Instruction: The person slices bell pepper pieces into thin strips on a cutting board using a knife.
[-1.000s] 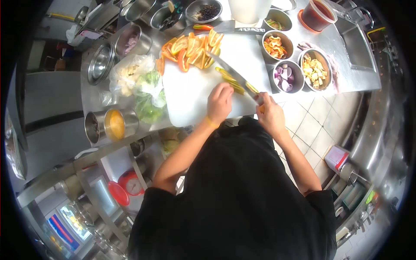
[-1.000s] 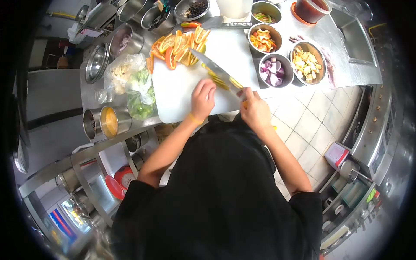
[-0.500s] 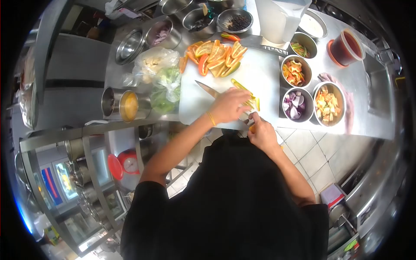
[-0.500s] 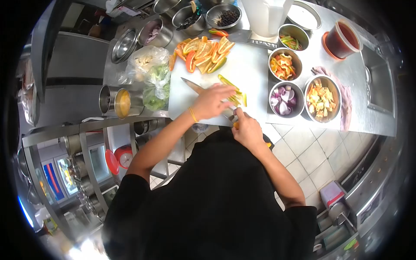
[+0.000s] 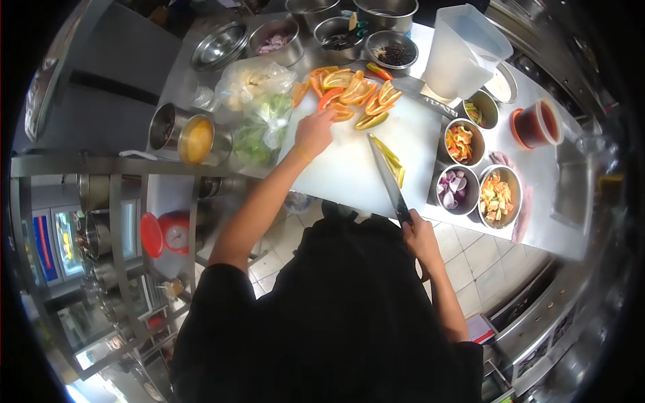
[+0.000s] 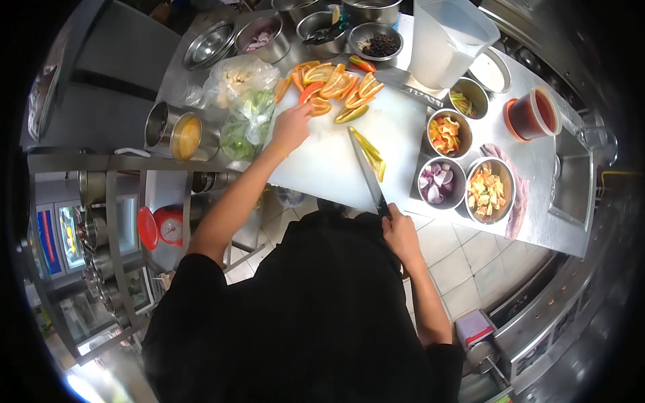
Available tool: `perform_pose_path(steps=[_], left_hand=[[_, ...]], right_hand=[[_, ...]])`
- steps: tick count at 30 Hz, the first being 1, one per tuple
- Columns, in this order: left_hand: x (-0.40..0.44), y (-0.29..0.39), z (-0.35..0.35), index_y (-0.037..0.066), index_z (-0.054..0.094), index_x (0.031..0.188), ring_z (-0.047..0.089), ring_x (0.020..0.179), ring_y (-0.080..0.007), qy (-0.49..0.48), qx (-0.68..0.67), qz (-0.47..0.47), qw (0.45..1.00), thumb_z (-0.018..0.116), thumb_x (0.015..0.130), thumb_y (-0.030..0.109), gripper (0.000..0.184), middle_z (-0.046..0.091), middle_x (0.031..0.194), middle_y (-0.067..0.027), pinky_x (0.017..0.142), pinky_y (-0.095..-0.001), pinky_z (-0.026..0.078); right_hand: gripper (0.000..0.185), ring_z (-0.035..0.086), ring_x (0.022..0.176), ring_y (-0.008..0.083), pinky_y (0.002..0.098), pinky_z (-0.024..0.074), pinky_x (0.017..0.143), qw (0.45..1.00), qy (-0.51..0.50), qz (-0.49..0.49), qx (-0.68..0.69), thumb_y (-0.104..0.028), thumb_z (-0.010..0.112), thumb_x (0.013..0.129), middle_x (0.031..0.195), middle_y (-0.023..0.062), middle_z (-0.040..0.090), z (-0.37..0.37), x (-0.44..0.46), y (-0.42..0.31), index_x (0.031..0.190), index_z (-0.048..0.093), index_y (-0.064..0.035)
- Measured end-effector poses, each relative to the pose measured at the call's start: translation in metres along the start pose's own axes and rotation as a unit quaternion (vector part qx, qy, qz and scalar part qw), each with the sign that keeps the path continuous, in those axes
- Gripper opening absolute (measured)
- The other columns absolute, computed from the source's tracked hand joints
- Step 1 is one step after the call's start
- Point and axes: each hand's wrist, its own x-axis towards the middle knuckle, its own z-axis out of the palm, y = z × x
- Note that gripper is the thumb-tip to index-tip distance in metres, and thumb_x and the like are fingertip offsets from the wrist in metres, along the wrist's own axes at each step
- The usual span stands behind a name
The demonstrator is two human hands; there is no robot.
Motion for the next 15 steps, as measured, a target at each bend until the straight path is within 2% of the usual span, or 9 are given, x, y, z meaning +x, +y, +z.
perform_pose_path(steps=[2,3,4,5,6,7,9,11,15], left_hand=[[-0.033,-0.005,-0.02,0.006,0.064,0.098,0.065,0.084,-0.0352,0.018,-0.087,0.011,0.996,0.056,0.079,-0.004,0.023,0.065,0.094,-0.0107,0.074,-0.0448,0.052],[-0.049,0.001,-0.034,0.005,0.064,0.101,0.063,0.09,-0.0337,-0.031,-0.083,0.002,0.996,0.054,0.077,-0.008,0.029,0.065,0.098,-0.0101,0.077,-0.043,0.051],[-0.062,-0.001,-0.036,0.005,0.064,0.101,0.063,0.09,-0.0337,-0.033,-0.087,-0.011,0.996,0.054,0.077,-0.008,0.029,0.065,0.098,-0.0101,0.077,-0.043,0.051],[-0.075,-0.003,-0.036,0.004,0.065,0.1,0.062,0.094,-0.0323,-0.068,-0.094,0.028,0.993,0.055,0.074,-0.008,0.03,0.064,0.1,-0.0093,0.079,-0.0419,0.051],[-0.087,-0.005,-0.035,0.004,0.065,0.1,0.06,0.098,-0.0309,-0.101,-0.102,0.069,0.987,0.055,0.072,-0.009,0.032,0.063,0.102,-0.0084,0.082,-0.0407,0.05],[-0.095,-0.006,-0.034,0.003,0.065,0.096,0.057,0.1,-0.0291,-0.093,-0.095,0.11,0.985,0.055,0.069,-0.009,0.031,0.06,0.101,-0.0066,0.084,-0.039,0.048],[-0.103,-0.003,-0.032,0.002,0.065,0.094,0.057,0.097,-0.0292,-0.102,-0.107,0.114,0.982,0.054,0.071,-0.01,0.028,0.06,0.099,-0.0071,0.083,-0.0383,0.048],[-0.106,0.002,-0.032,0.002,0.065,0.092,0.057,0.092,-0.0276,-0.125,-0.101,0.13,0.978,0.055,0.073,-0.009,0.024,0.06,0.096,-0.0066,0.081,-0.037,0.048],[-0.109,0.003,-0.019,0.003,0.065,0.091,0.058,0.093,-0.0276,-0.122,-0.159,0.136,0.97,0.057,0.074,-0.007,0.022,0.061,0.094,-0.0067,0.08,-0.038,0.049]], right_hand=[[0.019,0.059,0.067,0.0472,0.0518,0.0455,0.061,1.0,0.005,0.024,-0.009,-0.007,0.059,0.086,0.068,0.0263,0.061,0.0,-0.005,-0.012,0.102,0.053,0.0028],[0.019,0.059,0.067,0.0472,0.0518,0.0455,0.061,1.0,-0.006,0.027,-0.014,-0.007,0.059,0.086,0.068,0.0263,0.061,0.004,-0.006,-0.017,0.102,0.053,0.0028],[0.019,0.06,0.066,0.0464,0.0519,0.0459,0.059,0.999,0.02,-0.015,-0.036,-0.006,0.059,0.086,0.068,0.0254,0.061,0.009,-0.002,-0.022,0.102,0.052,0.002],[0.019,0.06,0.064,0.0457,0.0521,0.0464,0.058,0.996,0.045,-0.059,-0.057,-0.006,0.059,0.086,0.067,0.0246,0.062,0.015,0.003,-0.029,0.102,0.051,0.0012],[0.019,0.06,0.064,0.0457,0.0521,0.0464,0.058,0.996,0.033,-0.057,-0.065,-0.006,0.059,0.086,0.067,0.0246,0.062,0.019,0.009,-0.035,0.102,0.051,0.0012],[0.02,0.061,0.064,0.0448,0.0511,0.0468,0.058,0.99,0.025,-0.083,-0.112,-0.007,0.059,0.087,0.068,0.0248,0.062,0.024,0.018,-0.042,0.103,0.051,0.0006],[0.02,0.063,0.065,0.0439,0.0502,0.0473,0.057,0.98,0.008,-0.106,-0.166,-0.008,0.059,0.088,0.068,0.025,0.062,0.035,0.035,-0.06,0.104,0.05,0.0],[0.019,0.063,0.065,0.044,0.0534,0.0511,0.061,0.955,-0.022,-0.118,-0.272,-0.006,0.054,0.087,0.069,0.0249,0.063,0.044,0.054,-0.085,0.104,0.047,-0.0015],[0.02,0.066,0.071,0.0449,0.0523,0.054,0.065,0.931,-0.089,-0.082,-0.345,0.0,0.048,0.085,0.071,0.0269,0.064,0.054,0.073,-0.12,0.104,0.044,0.0022]])
